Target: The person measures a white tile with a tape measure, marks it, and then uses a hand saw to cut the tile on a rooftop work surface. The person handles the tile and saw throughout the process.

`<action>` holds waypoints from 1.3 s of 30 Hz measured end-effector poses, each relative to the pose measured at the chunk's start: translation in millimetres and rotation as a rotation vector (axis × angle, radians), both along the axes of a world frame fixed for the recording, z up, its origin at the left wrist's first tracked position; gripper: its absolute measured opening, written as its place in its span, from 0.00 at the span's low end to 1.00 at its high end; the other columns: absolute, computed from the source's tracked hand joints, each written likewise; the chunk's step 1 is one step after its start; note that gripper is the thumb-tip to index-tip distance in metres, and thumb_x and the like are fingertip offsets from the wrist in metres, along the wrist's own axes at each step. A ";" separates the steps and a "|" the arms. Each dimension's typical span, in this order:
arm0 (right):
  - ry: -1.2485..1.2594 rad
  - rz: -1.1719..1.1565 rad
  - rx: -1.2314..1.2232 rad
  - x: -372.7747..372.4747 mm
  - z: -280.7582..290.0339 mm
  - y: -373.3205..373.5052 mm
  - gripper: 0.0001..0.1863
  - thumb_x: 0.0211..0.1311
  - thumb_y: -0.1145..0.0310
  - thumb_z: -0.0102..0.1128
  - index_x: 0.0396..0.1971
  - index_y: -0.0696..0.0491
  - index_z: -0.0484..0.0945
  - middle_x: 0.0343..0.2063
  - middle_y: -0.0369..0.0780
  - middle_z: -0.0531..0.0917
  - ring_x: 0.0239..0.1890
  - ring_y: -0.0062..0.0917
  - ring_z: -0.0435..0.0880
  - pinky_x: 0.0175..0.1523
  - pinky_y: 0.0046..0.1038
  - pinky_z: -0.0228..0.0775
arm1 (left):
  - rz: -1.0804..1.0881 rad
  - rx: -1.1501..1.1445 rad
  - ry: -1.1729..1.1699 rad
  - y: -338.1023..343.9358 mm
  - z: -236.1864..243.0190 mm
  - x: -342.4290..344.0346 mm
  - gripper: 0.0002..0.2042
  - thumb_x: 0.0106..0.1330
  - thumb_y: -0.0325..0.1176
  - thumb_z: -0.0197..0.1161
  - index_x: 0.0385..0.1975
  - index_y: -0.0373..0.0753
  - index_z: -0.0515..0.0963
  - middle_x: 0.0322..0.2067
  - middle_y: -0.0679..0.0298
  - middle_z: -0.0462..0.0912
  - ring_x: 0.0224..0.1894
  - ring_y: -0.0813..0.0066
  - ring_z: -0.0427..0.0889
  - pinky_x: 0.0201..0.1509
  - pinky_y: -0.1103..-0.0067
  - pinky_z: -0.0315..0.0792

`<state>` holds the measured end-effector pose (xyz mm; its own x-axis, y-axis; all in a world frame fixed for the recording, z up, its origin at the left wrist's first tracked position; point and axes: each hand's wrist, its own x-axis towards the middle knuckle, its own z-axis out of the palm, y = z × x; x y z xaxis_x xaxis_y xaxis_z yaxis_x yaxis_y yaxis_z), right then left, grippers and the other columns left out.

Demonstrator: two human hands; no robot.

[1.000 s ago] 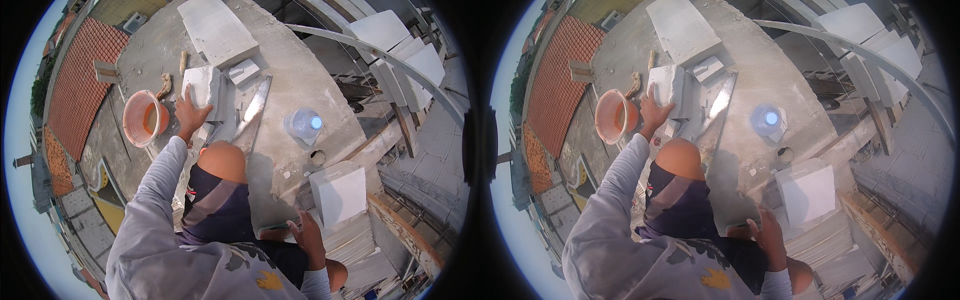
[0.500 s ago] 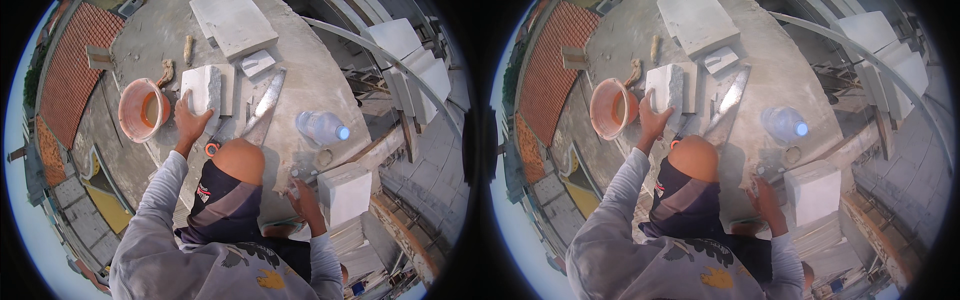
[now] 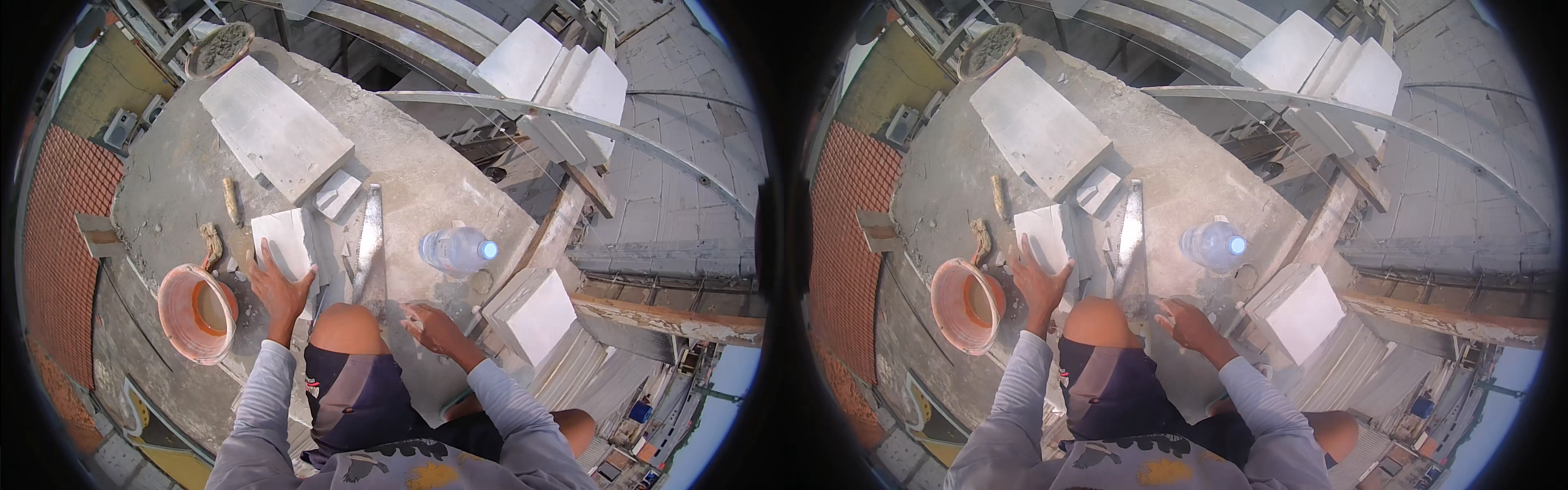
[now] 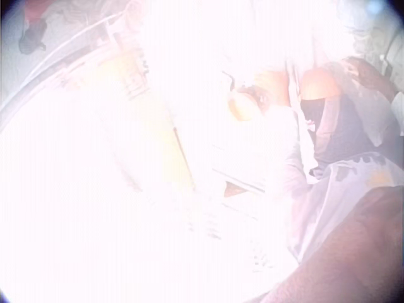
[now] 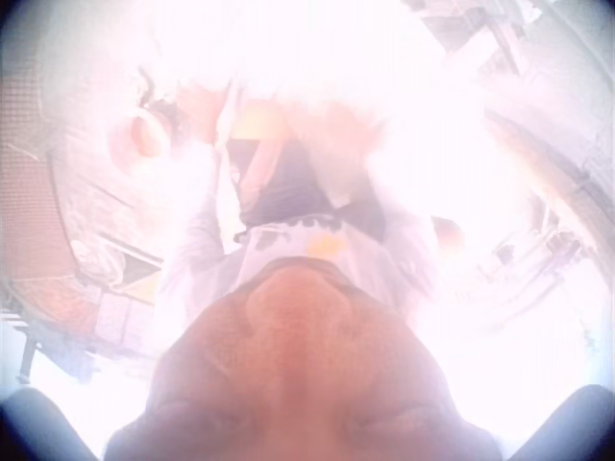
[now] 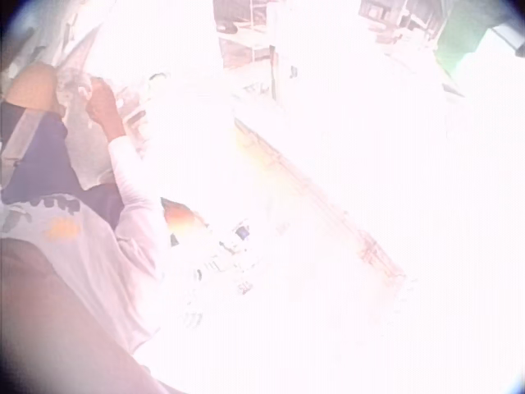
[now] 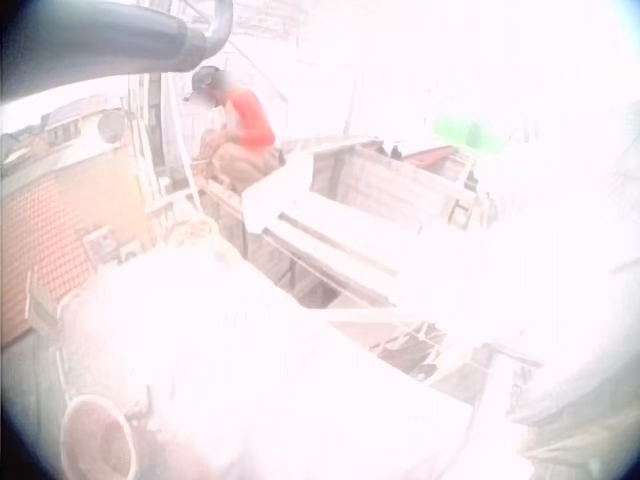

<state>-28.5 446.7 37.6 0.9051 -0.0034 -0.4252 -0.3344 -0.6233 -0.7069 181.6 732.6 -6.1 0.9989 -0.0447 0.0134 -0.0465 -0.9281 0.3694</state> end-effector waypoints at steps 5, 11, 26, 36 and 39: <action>0.106 0.030 -0.160 -55.3 -4.8 -27.0 0.27 0.77 0.55 0.63 0.69 0.54 0.77 0.62 0.53 0.83 0.65 0.50 0.82 0.70 0.46 0.73 | -0.023 0.036 -0.028 -24.0 -19.2 32.2 0.63 0.52 0.61 0.81 0.86 0.54 0.47 0.79 0.32 0.50 0.75 0.31 0.60 0.73 0.45 0.61; 0.226 -0.004 -0.300 -69.2 77.0 -45.9 0.28 0.78 0.53 0.60 0.70 0.53 0.75 0.64 0.51 0.82 0.67 0.48 0.80 0.72 0.45 0.71 | 0.004 0.089 -0.045 -18.5 -20.7 33.7 0.63 0.52 0.63 0.80 0.86 0.56 0.49 0.80 0.36 0.50 0.76 0.34 0.60 0.71 0.47 0.63; 0.048 -0.176 -0.499 -34.9 275.5 -53.0 0.29 0.74 0.56 0.68 0.69 0.53 0.77 0.61 0.53 0.84 0.64 0.52 0.82 0.69 0.45 0.75 | 0.004 0.085 -0.041 -24.3 -13.0 31.1 0.59 0.53 0.64 0.79 0.85 0.58 0.52 0.80 0.35 0.53 0.77 0.33 0.60 0.74 0.47 0.61; -0.168 0.163 -0.213 59.6 288.9 -20.6 0.29 0.75 0.57 0.67 0.70 0.52 0.76 0.62 0.51 0.84 0.65 0.47 0.81 0.70 0.41 0.74 | 0.007 0.068 -0.067 -22.0 -17.3 33.4 0.58 0.54 0.64 0.77 0.85 0.56 0.53 0.79 0.33 0.53 0.77 0.34 0.60 0.74 0.47 0.61; -0.148 0.222 -0.229 117.7 266.2 -14.2 0.28 0.77 0.54 0.63 0.70 0.54 0.76 0.63 0.51 0.83 0.66 0.46 0.81 0.71 0.42 0.72 | -0.003 0.041 -0.076 -21.3 -17.8 30.9 0.57 0.54 0.65 0.77 0.84 0.55 0.57 0.78 0.32 0.53 0.77 0.33 0.59 0.74 0.47 0.60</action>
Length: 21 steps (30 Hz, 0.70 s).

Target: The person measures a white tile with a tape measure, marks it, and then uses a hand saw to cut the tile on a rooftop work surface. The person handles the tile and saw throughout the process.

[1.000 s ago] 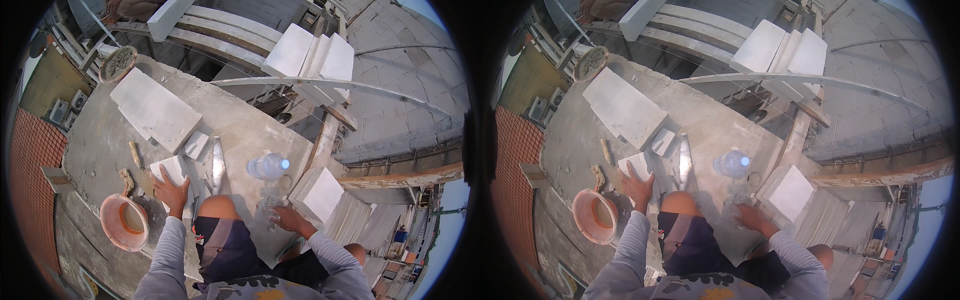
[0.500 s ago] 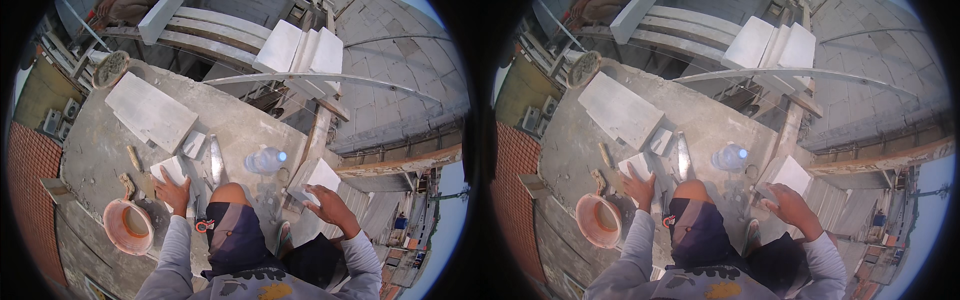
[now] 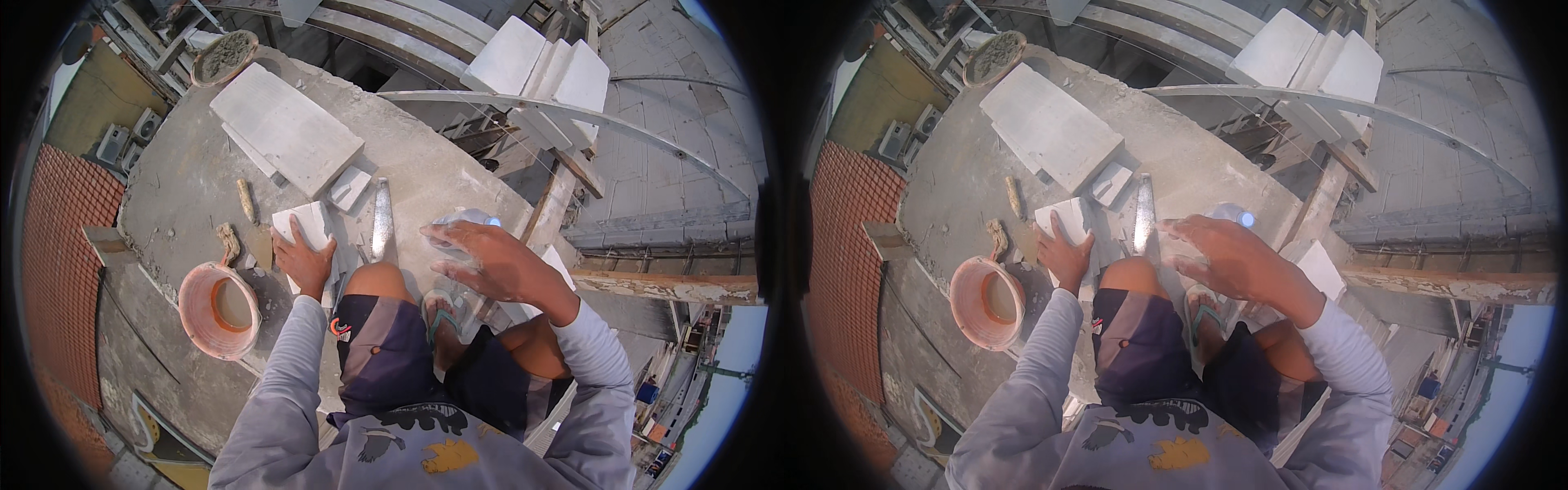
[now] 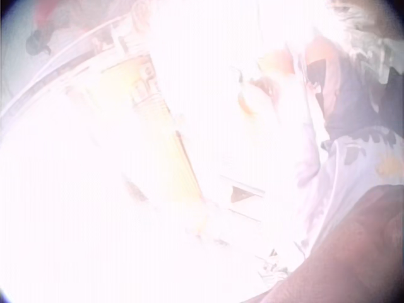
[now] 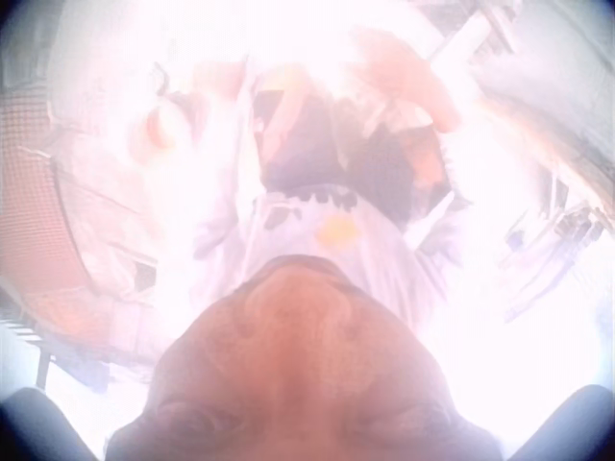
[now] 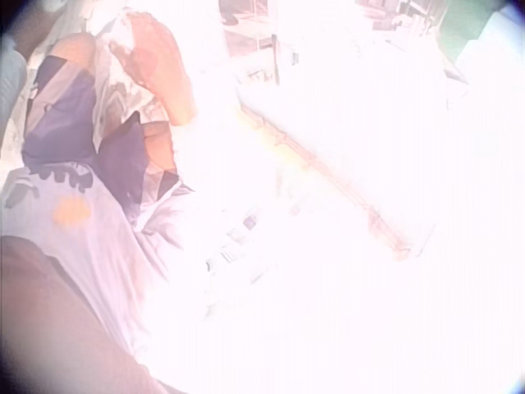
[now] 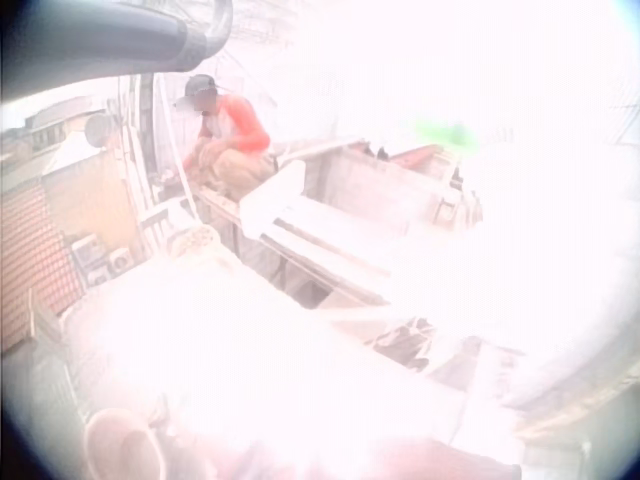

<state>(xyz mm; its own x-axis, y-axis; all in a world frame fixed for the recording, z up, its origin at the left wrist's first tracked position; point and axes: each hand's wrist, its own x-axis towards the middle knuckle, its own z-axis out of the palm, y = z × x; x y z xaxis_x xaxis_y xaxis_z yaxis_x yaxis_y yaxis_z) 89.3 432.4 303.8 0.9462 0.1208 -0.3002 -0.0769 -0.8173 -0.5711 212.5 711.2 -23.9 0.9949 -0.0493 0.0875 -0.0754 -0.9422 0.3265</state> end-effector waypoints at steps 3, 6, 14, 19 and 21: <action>-0.081 0.093 -0.066 53.7 -55.2 -2.7 0.29 0.79 0.52 0.60 0.69 0.56 0.76 0.64 0.52 0.82 0.66 0.47 0.81 0.71 0.42 0.72 | 0.004 -0.014 0.014 -0.3 2.9 -1.1 0.56 0.54 0.65 0.77 0.83 0.55 0.58 0.79 0.32 0.52 0.77 0.33 0.58 0.76 0.46 0.58; -0.032 0.141 -0.137 102.6 -116.5 0.4 0.29 0.78 0.51 0.60 0.67 0.57 0.77 0.61 0.53 0.84 0.63 0.48 0.83 0.69 0.44 0.73 | 0.012 -0.049 0.001 -0.3 2.6 -0.5 0.56 0.53 0.63 0.78 0.83 0.54 0.59 0.79 0.32 0.51 0.78 0.32 0.58 0.77 0.46 0.56; 0.161 0.207 -0.314 182.2 -253.5 -18.4 0.23 0.78 0.55 0.59 0.60 0.58 0.81 0.53 0.54 0.88 0.59 0.50 0.85 0.63 0.48 0.78 | 0.009 -0.024 0.001 0.3 3.5 0.4 0.57 0.54 0.68 0.76 0.83 0.54 0.58 0.79 0.33 0.51 0.77 0.32 0.58 0.75 0.45 0.58; 0.166 0.137 -0.295 227.1 -333.9 -30.2 0.18 0.77 0.62 0.57 0.55 0.60 0.84 0.52 0.56 0.87 0.58 0.52 0.85 0.63 0.47 0.78 | -0.053 0.036 0.196 10.4 13.1 8.4 0.64 0.52 0.75 0.75 0.86 0.53 0.50 0.79 0.27 0.45 0.78 0.25 0.54 0.73 0.40 0.60; 0.045 0.134 -0.304 234.2 -372.5 -29.6 0.18 0.75 0.64 0.57 0.53 0.62 0.83 0.50 0.58 0.87 0.57 0.54 0.86 0.62 0.48 0.78 | -0.121 0.051 0.313 16.4 17.1 12.5 0.69 0.48 0.77 0.76 0.87 0.52 0.43 0.79 0.25 0.40 0.78 0.22 0.52 0.74 0.39 0.59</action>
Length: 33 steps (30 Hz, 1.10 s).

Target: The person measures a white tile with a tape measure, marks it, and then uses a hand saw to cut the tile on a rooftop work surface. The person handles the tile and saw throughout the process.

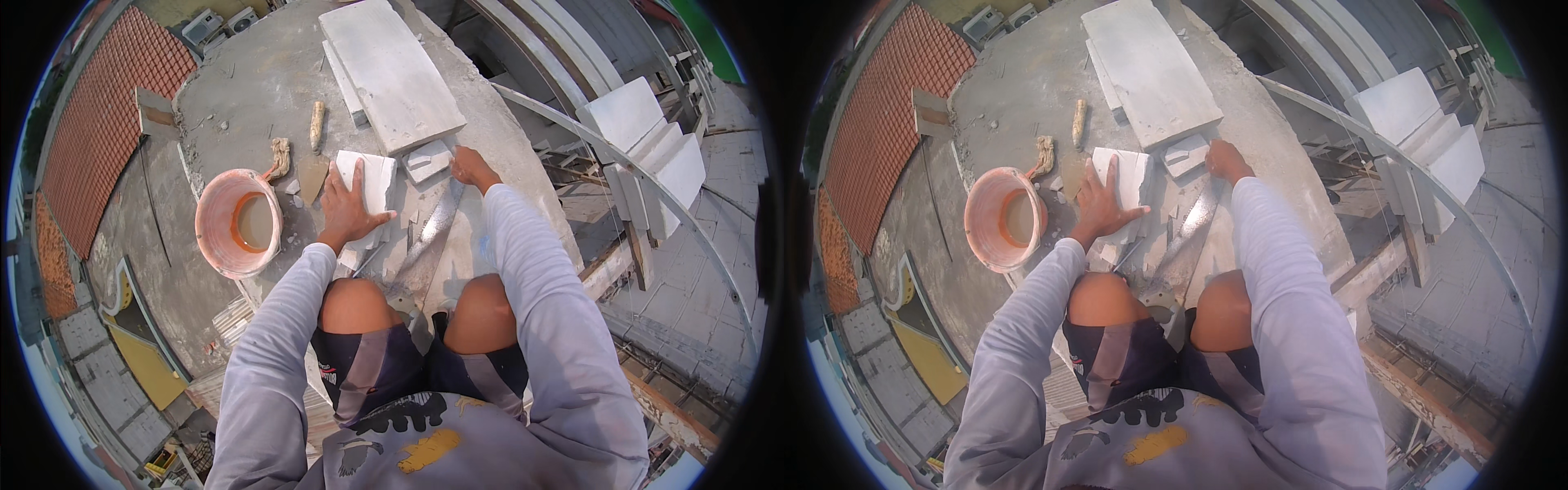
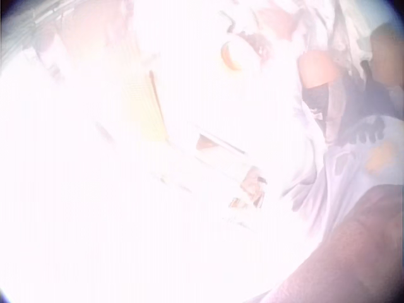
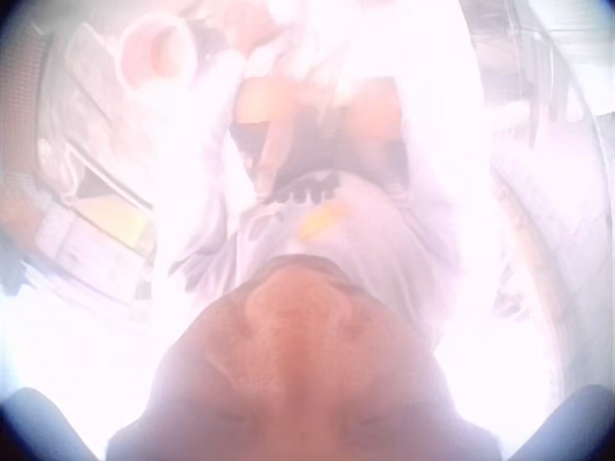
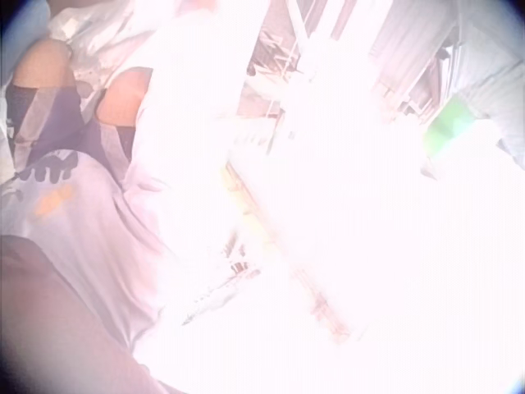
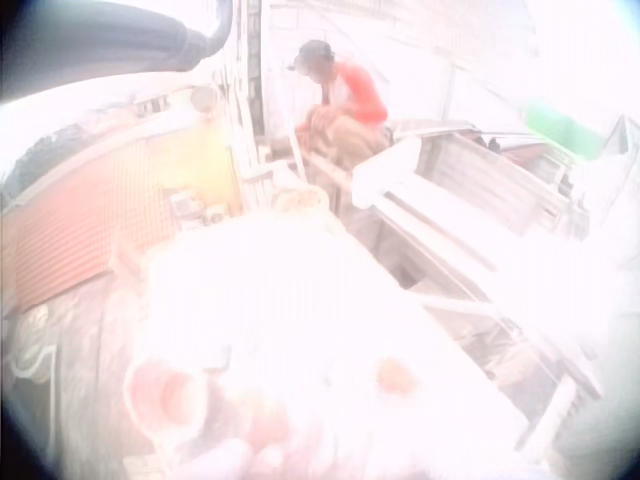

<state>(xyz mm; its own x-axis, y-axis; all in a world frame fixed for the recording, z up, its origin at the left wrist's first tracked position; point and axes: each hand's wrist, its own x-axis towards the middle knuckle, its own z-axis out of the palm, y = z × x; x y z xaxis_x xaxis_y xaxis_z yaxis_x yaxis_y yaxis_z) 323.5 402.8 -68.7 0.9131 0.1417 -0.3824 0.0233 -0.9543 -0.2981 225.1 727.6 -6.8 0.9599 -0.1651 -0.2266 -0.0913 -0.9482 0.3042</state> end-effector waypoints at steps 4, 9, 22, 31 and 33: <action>-0.405 -0.125 0.141 -15.1 -54.0 20.0 0.20 0.73 0.63 0.57 0.51 0.65 0.83 0.50 0.61 0.87 0.55 0.54 0.87 0.62 0.46 0.79 | -0.071 -0.003 0.082 5.7 -2.0 12.2 0.77 0.42 0.79 0.78 0.87 0.51 0.35 0.79 0.24 0.34 0.79 0.19 0.50 0.76 0.38 0.58; 0.439 -0.668 0.708 -8.2 -65.7 -23.1 0.33 0.76 0.54 0.55 0.71 0.62 0.68 0.71 0.60 0.73 0.70 0.47 0.79 0.64 0.42 0.79 | -0.056 0.059 0.139 4.2 9.2 11.5 0.77 0.43 0.79 0.77 0.86 0.47 0.36 0.79 0.22 0.34 0.78 0.17 0.50 0.77 0.41 0.59; 0.129 -1.116 1.602 52.4 -57.3 35.3 0.51 0.67 0.44 0.76 0.79 0.51 0.57 0.75 0.49 0.68 0.76 0.51 0.68 0.80 0.64 0.57 | -0.008 0.059 0.148 2.7 9.8 8.3 0.75 0.43 0.80 0.76 0.87 0.50 0.39 0.79 0.23 0.35 0.79 0.19 0.49 0.79 0.43 0.55; -0.013 -1.102 1.297 61.8 54.1 43.7 0.54 0.65 0.48 0.78 0.75 0.62 0.53 0.74 0.53 0.65 0.74 0.47 0.69 0.75 0.67 0.60 | 0.041 0.062 0.223 0.6 19.6 9.8 0.74 0.44 0.75 0.79 0.87 0.53 0.38 0.80 0.26 0.34 0.81 0.22 0.47 0.79 0.41 0.53; -0.017 -1.066 1.319 60.5 73.9 51.2 0.54 0.65 0.48 0.77 0.75 0.63 0.53 0.74 0.53 0.64 0.74 0.47 0.69 0.74 0.67 0.61 | 0.034 0.071 0.218 -0.2 21.4 10.4 0.74 0.44 0.75 0.80 0.87 0.53 0.39 0.81 0.27 0.34 0.81 0.23 0.46 0.79 0.42 0.53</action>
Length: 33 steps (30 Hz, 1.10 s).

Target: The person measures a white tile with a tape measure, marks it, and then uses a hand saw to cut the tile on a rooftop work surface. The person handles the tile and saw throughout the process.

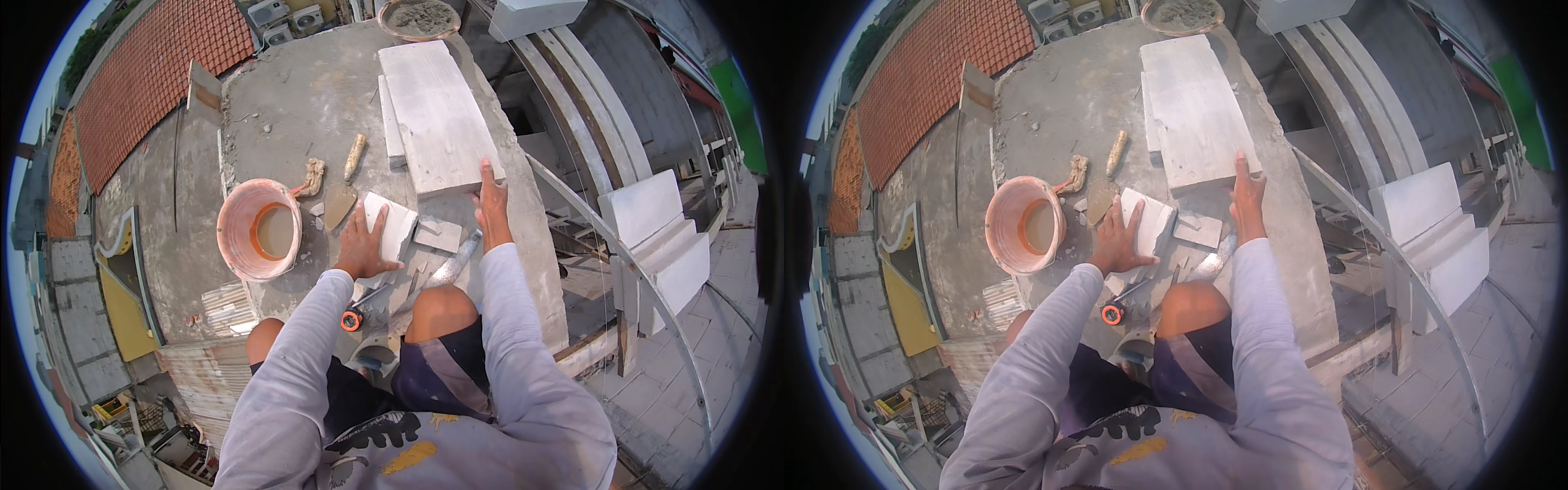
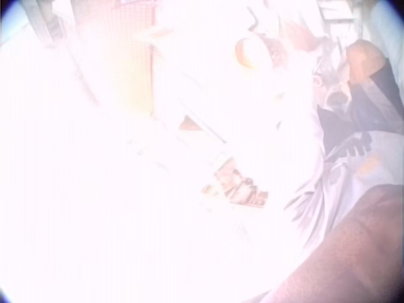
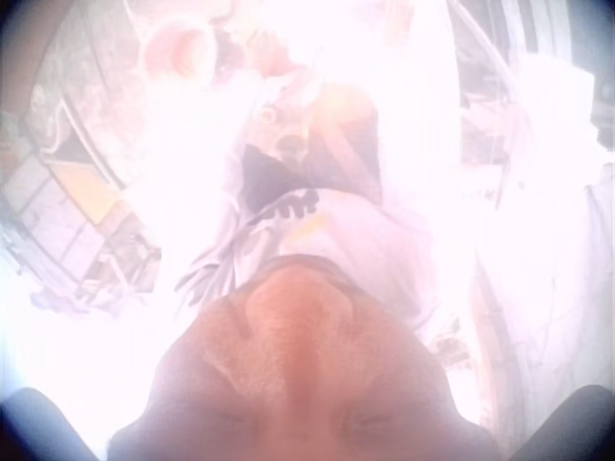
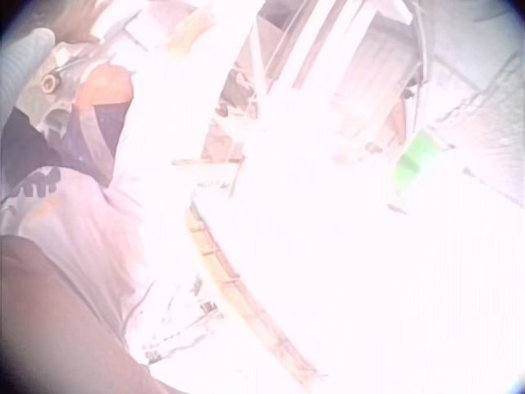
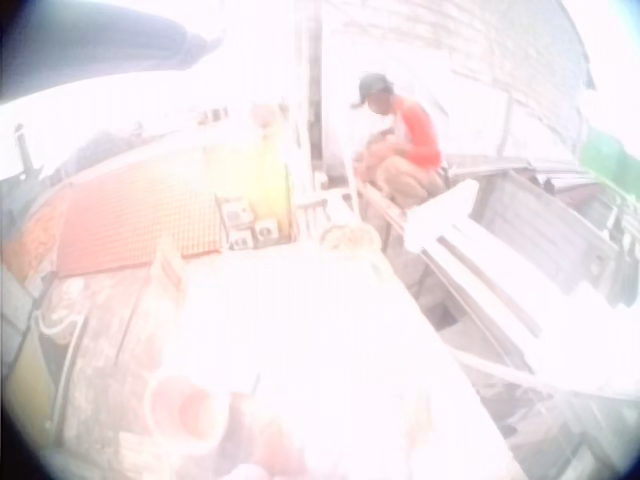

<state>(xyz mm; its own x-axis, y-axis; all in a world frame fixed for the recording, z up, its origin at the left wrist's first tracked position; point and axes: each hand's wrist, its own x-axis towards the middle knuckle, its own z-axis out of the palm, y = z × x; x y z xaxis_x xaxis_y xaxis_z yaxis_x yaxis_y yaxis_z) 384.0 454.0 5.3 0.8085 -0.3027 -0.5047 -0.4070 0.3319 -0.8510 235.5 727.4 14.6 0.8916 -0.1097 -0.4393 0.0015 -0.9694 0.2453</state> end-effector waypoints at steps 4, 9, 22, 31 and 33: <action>-0.031 -0.017 0.024 -13.6 -2.7 10.2 0.54 0.67 0.48 0.76 0.74 0.68 0.52 0.72 0.57 0.64 0.74 0.46 0.68 0.72 0.68 0.62 | -0.025 -0.009 -0.017 -2.1 -1.3 2.1 0.74 0.44 0.75 0.80 0.87 0.53 0.39 0.81 0.28 0.34 0.82 0.25 0.46 0.80 0.45 0.53; -0.033 -0.041 -0.069 -19.8 8.0 28.4 0.54 0.67 0.51 0.77 0.73 0.70 0.50 0.68 0.59 0.68 0.71 0.43 0.71 0.72 0.57 0.67 | -0.023 -0.015 -0.067 1.0 -4.9 -1.7 0.73 0.44 0.75 0.79 0.87 0.53 0.40 0.81 0.28 0.34 0.81 0.25 0.47 0.79 0.45 0.54; -0.292 0.101 -0.709 -23.9 82.6 57.7 0.48 0.63 0.55 0.80 0.69 0.64 0.59 0.60 0.57 0.75 0.65 0.43 0.78 0.71 0.41 0.68 | 0.010 -0.056 -0.081 0.9 -11.4 -5.5 0.74 0.43 0.72 0.82 0.87 0.58 0.38 0.82 0.31 0.37 0.81 0.27 0.51 0.76 0.41 0.58; -0.619 0.399 -1.183 -16.1 75.7 24.0 0.50 0.57 0.59 0.84 0.72 0.59 0.61 0.65 0.54 0.73 0.68 0.50 0.75 0.72 0.45 0.70 | 0.021 -0.041 -0.085 2.6 -13.4 -7.8 0.74 0.43 0.72 0.81 0.87 0.58 0.38 0.82 0.32 0.36 0.81 0.27 0.51 0.76 0.41 0.58; -0.643 0.462 -1.179 -11.6 75.9 11.2 0.50 0.56 0.61 0.84 0.72 0.58 0.61 0.65 0.54 0.72 0.69 0.50 0.74 0.72 0.45 0.69 | 0.012 -0.046 -0.086 2.5 -13.4 -6.4 0.74 0.43 0.72 0.82 0.87 0.58 0.38 0.83 0.33 0.36 0.81 0.27 0.51 0.76 0.41 0.58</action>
<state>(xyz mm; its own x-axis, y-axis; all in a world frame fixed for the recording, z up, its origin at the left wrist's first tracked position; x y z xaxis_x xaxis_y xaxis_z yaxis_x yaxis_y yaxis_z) 372.4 465.2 81.2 0.9374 0.0686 0.3414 0.2757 -0.7451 -0.6073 229.0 729.9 1.2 0.9273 -0.1174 -0.3554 -0.0102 -0.9571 0.2897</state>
